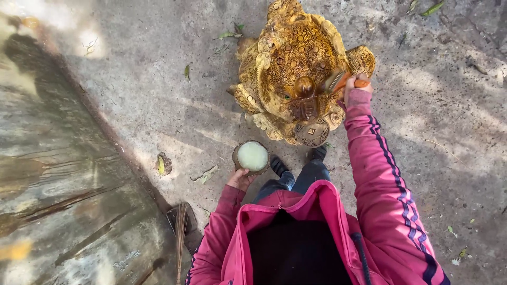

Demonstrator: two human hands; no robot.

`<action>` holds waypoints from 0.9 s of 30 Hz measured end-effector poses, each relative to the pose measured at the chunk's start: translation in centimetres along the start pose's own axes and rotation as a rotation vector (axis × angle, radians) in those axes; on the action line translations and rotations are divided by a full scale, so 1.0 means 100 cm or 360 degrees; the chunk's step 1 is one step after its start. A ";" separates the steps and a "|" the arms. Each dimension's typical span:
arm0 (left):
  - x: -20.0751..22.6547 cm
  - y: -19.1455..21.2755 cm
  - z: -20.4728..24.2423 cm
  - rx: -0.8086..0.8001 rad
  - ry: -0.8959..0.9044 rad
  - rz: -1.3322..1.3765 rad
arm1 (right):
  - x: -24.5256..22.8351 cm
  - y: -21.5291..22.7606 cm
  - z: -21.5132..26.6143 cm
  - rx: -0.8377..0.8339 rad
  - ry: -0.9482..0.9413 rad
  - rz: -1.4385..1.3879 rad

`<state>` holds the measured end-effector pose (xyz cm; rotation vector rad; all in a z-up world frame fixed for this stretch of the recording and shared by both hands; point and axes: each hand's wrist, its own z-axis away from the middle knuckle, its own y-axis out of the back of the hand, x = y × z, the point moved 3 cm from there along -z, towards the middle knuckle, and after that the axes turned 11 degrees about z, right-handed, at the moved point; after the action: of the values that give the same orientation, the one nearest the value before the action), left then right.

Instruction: Applying a liquid finish or stain to a large, intricately carved wooden toad sculpture using a paintbrush.

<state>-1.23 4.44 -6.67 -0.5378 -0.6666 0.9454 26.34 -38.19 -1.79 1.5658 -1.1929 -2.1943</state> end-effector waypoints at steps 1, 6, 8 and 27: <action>0.003 -0.014 0.006 -0.0001 -0.0013 -0.0005 | 0.015 -0.004 -0.005 -0.0024 0.0012 0.0225; -0.005 -0.015 -0.010 0.0005 -0.0036 0.0014 | -0.041 0.053 0.044 0.0227 0.0153 0.0260; -0.005 -0.036 -0.002 0.0000 -0.0028 -0.0021 | -0.075 0.068 0.096 -0.0505 0.0102 -0.0563; -0.061 -0.047 -0.045 0.0065 -0.0048 0.0006 | -0.132 0.044 0.235 -0.0809 0.1442 -0.0165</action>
<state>2.04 -3.71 -8.27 -0.4897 -0.6726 0.9700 10.46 -21.95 13.39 2.0083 -0.2621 -1.3366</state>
